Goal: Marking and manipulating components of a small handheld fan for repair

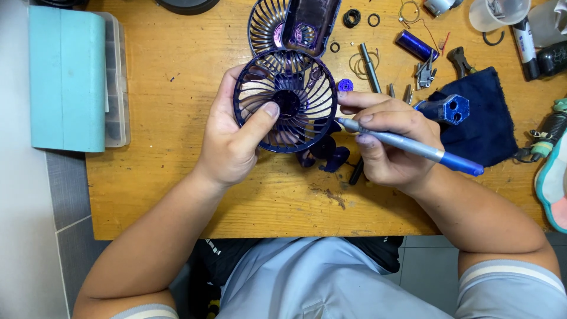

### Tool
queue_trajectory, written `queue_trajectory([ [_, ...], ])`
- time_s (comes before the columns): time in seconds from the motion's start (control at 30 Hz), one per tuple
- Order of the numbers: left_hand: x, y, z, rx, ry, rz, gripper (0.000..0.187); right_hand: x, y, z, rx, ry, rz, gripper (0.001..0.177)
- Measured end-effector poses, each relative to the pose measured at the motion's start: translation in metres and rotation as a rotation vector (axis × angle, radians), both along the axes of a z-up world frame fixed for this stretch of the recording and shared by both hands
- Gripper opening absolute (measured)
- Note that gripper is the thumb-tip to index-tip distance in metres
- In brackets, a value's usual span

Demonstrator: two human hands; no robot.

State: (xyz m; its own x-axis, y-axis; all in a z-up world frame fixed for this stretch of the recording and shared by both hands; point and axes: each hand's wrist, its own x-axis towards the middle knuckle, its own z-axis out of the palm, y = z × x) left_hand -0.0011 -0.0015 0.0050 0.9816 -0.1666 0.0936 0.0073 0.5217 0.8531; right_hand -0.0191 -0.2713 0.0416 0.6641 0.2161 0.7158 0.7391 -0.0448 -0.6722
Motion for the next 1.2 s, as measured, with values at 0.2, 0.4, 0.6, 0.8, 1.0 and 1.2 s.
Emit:
queue_trajectory([
  [0.2,-0.001,0.0,0.002,0.021,0.0,0.009,0.049,-0.001,0.001,0.007,-0.074,-0.015,0.001,0.014],
  [0.4,-0.001,0.001,0.001,0.017,0.012,0.002,0.05,-0.003,0.004,0.008,-0.088,-0.021,-0.021,0.016],
  [0.6,-0.001,0.002,0.003,0.019,0.015,0.003,0.051,-0.004,0.004,0.006,-0.056,-0.018,-0.038,0.014],
  [0.8,-0.002,0.0,0.005,0.019,0.008,0.006,0.049,-0.003,0.005,0.006,-0.068,-0.028,-0.04,0.014],
  [1.0,-0.001,0.0,-0.003,-0.003,-0.032,0.016,0.05,-0.006,0.007,0.006,-0.04,-0.022,-0.043,0.014],
  [1.2,0.0,-0.002,-0.002,-0.026,-0.016,0.019,0.058,-0.008,0.011,0.012,-0.037,-0.026,-0.074,0.012],
])
